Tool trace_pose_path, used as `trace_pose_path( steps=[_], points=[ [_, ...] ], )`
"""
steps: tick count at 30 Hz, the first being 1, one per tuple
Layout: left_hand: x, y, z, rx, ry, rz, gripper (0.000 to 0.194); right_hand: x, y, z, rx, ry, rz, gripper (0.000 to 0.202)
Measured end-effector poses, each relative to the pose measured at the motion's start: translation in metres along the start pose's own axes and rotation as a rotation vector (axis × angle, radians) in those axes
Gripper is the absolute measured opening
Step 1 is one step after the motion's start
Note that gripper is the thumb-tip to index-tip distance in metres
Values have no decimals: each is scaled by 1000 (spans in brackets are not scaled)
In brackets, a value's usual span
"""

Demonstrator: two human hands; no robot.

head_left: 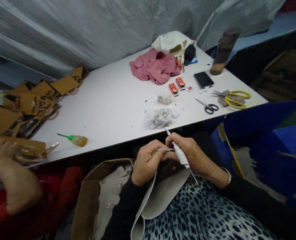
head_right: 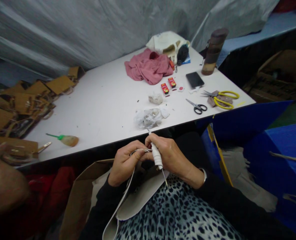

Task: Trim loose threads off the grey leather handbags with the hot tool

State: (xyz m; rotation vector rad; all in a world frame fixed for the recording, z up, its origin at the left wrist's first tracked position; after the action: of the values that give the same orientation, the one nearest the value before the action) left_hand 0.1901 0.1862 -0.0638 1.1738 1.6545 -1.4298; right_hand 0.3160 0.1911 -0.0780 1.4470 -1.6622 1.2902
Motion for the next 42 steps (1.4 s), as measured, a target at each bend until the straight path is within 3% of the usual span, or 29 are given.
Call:
trace_pose_path(
  steps=[2,4,8,12,15,17,18,22,24,26,30,34,38,42],
  points=[
    [-4,-8,2,-41,32,-43,16,0,0,3,19,18,34,25],
    [-6,-28,4,-177,51,-72,13,-2,2,5,30,6,71,22],
    [-1,-93,19,-586,73,-60,15,-13,3,6,-15,-46,178,24],
    [0,-153,65,-958,87,-137,15,-24,6,3,-68,-99,288,30],
    [-14,-168,110,-1062,111,-217,13,-30,10,0,-88,-119,319,34],
    [-26,-163,131,-980,118,-232,11,-33,14,-3,-84,-125,331,36],
    [-29,-154,135,-860,103,-229,13,-35,16,-4,-79,-124,336,37],
    [-22,-84,138,-111,4,-193,32,-42,22,-7,-71,-81,315,40],
    [-12,-60,139,87,9,-225,38,-46,24,-7,-64,-51,289,40],
    [-1,-48,133,130,50,-307,39,-47,25,-6,-56,-35,270,41],
    [15,-41,120,107,146,-517,28,-53,23,-6,-45,22,247,47],
    [20,-43,113,76,222,-643,20,-63,21,-5,-9,75,254,50],
    [18,-53,109,-66,272,-666,21,-72,15,-4,17,94,290,46],
    [21,-55,106,-135,238,-654,11,-77,12,-7,58,91,390,47]
  ],
)
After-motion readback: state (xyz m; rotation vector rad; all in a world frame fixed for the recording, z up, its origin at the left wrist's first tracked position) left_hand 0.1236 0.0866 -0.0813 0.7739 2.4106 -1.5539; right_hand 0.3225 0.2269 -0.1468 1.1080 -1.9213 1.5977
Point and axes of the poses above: each hand's wrist, its own z-axis away from the middle knuckle, its own y-axis out of the palm, x = y × z, the point moved 9 cm from there along -z, towards the middle knuckle, and after that the axes turned 14 degrees about -x, right-handed, at the moved point
